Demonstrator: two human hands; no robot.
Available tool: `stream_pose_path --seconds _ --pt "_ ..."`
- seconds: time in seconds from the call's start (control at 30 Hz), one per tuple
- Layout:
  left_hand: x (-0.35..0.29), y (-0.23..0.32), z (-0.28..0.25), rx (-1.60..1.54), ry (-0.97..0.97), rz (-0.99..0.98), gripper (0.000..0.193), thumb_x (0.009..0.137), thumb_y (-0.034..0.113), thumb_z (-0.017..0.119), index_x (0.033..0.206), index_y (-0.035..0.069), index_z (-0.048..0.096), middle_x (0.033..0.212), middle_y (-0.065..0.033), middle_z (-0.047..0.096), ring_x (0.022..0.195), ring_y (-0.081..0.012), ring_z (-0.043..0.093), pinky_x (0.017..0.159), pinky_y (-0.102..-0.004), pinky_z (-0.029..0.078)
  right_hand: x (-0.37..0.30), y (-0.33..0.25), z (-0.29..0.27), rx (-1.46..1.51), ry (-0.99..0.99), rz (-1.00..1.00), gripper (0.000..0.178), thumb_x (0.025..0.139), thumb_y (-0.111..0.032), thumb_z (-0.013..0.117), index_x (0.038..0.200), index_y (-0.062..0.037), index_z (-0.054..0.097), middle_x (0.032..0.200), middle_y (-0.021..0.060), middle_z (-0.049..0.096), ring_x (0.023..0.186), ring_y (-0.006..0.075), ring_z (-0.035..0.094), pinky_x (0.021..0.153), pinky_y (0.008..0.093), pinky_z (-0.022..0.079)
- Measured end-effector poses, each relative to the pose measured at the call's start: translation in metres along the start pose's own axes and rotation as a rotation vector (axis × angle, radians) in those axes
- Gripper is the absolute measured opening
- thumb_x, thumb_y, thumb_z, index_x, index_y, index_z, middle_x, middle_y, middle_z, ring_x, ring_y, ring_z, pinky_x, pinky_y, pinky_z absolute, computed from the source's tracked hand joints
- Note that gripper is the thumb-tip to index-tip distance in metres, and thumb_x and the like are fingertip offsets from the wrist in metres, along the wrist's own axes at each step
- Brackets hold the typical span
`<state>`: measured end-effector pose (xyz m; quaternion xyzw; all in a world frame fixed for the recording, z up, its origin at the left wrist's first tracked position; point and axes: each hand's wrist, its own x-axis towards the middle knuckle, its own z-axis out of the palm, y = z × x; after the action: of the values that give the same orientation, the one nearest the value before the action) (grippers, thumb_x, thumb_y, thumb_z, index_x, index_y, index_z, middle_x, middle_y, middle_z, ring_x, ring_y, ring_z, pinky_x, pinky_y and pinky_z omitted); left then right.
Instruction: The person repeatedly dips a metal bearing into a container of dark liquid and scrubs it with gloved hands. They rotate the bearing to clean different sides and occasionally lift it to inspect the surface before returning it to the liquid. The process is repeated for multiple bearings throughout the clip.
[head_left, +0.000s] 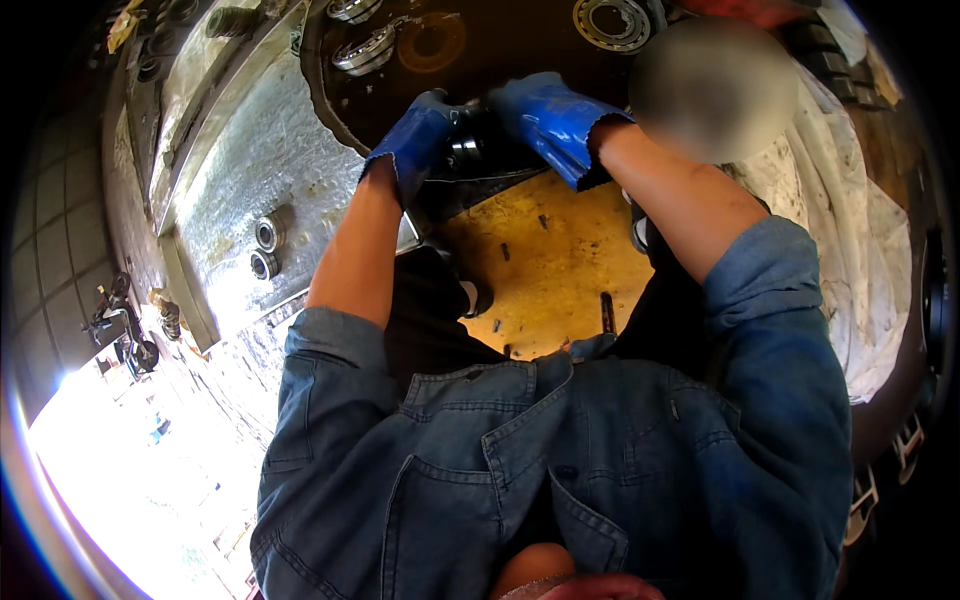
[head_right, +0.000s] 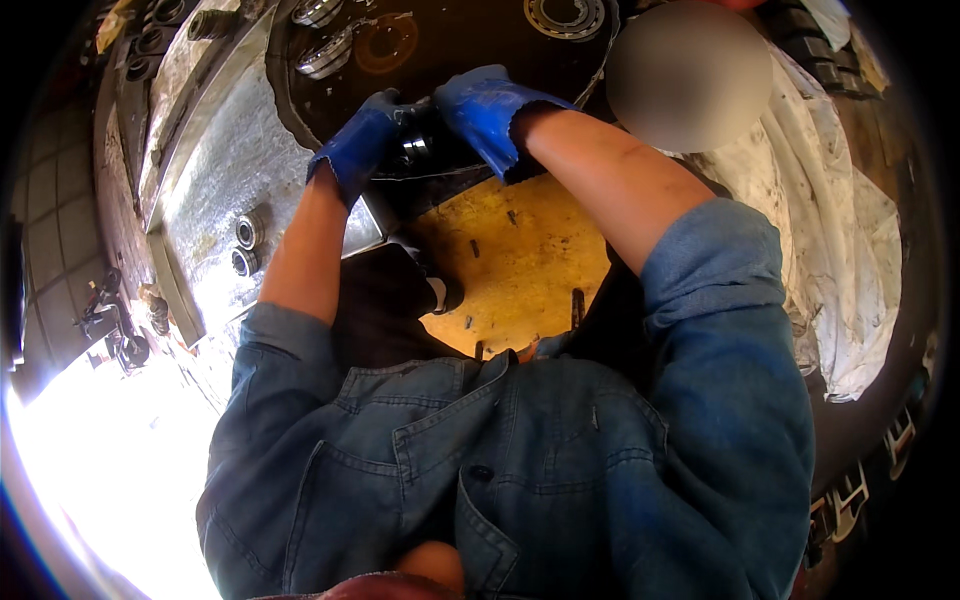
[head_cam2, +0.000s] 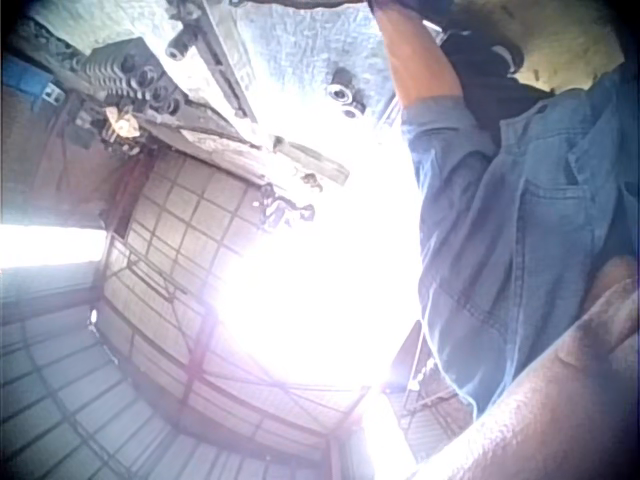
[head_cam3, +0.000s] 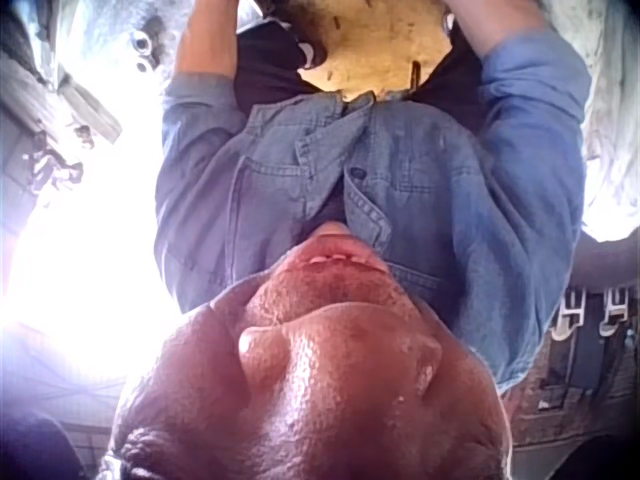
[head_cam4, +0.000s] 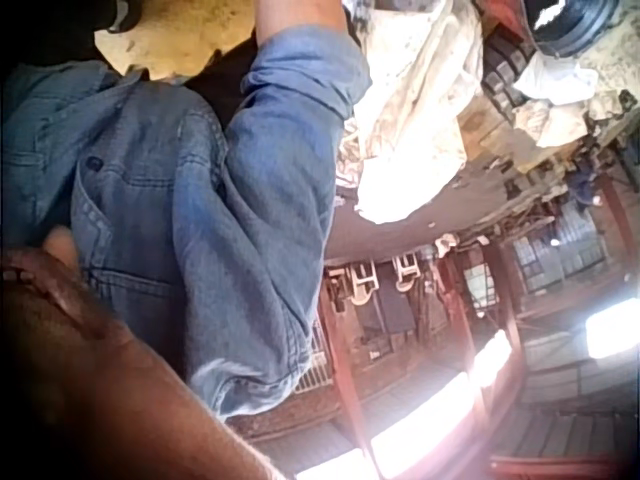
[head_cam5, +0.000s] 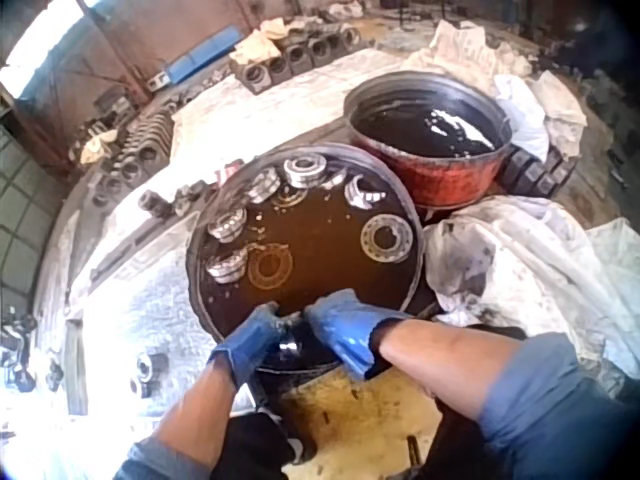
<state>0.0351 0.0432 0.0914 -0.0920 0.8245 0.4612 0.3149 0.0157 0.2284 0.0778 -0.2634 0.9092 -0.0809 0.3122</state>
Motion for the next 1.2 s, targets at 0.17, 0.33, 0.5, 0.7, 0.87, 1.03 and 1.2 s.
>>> stream_pose_path --seconds 0.17,0.33,0.5,0.7,0.87,1.03,1.2 --pt "-0.013 0.010 -0.002 -0.161 -0.076 -0.093 0.041 0.093 0.038 0.070 0.114 0.002 0.066 0.099 -0.0046 0.069 0.089 -0.0124 0.064 0.075 -0.0276 0.053 0.014 0.010 0.002 0.016 -0.068 0.022 0.030 0.097 -0.027 0.058 0.118 -0.0115 0.073 0.111 0.0136 0.075 0.100 0.0317 0.074 0.084 0.0422 0.059" --pt "0.001 -0.012 -0.007 -0.284 -0.178 -0.103 0.034 0.096 0.032 0.066 0.114 0.003 0.069 0.101 -0.0053 0.070 0.092 -0.0122 0.064 0.079 -0.0262 0.052 0.022 0.043 0.015 0.199 0.094 -0.052 0.038 0.100 -0.037 0.055 0.109 -0.0050 0.074 0.102 0.0175 0.075 0.092 0.0337 0.072 0.082 0.0405 0.056" --pt "0.001 -0.021 -0.009 -0.341 -0.148 0.018 0.028 0.098 0.025 0.062 0.113 0.003 0.072 0.098 -0.0041 0.070 0.089 -0.0122 0.064 0.081 -0.0252 0.050 -0.013 0.014 -0.012 0.628 0.103 0.081 0.052 0.101 -0.047 0.049 0.109 -0.0028 0.074 0.096 0.0162 0.075 0.085 0.0256 0.072 0.083 0.0374 0.054" --pt "0.014 -0.035 -0.008 -0.379 -0.119 -0.020 0.019 0.096 0.018 0.059 0.105 0.006 0.071 0.089 -0.0011 0.068 0.084 -0.0121 0.062 0.078 -0.0274 0.049 -0.003 -0.013 -0.019 0.582 -0.091 0.161 0.032 0.095 -0.029 0.061 0.119 -0.0122 0.075 0.117 0.0140 0.073 0.102 0.0280 0.069 0.091 0.0386 0.051" --pt "0.002 -0.022 -0.007 -0.225 -0.040 -0.037 0.025 0.096 0.020 0.057 0.103 0.001 0.070 0.098 -0.0116 0.068 0.089 -0.0209 0.064 0.081 -0.0312 0.049 0.005 -0.004 -0.005 0.838 -0.066 0.124 0.030 0.096 -0.030 0.062 0.115 -0.0124 0.077 0.116 0.0134 0.073 0.104 0.0254 0.069 0.091 0.0373 0.051" --pt "0.008 -0.039 -0.008 0.095 -0.012 0.348 0.027 0.096 0.023 0.055 0.101 0.001 0.069 0.090 -0.0068 0.066 0.081 -0.0163 0.063 0.078 -0.0289 0.049 0.007 -0.012 -0.016 0.684 -0.072 0.205 0.038 0.097 -0.042 0.063 0.111 -0.0094 0.077 0.102 0.0101 0.076 0.086 0.0208 0.070 0.080 0.0344 0.053" --pt "0.023 -0.053 -0.012 0.571 0.107 0.694 0.029 0.096 0.025 0.055 0.102 0.001 0.070 0.091 -0.0080 0.067 0.081 -0.0174 0.062 0.078 -0.0305 0.049 0.010 -0.002 -0.003 0.671 0.005 0.048 0.038 0.096 -0.044 0.065 0.108 -0.0096 0.078 0.100 0.0105 0.076 0.086 0.0202 0.071 0.078 0.0339 0.053"
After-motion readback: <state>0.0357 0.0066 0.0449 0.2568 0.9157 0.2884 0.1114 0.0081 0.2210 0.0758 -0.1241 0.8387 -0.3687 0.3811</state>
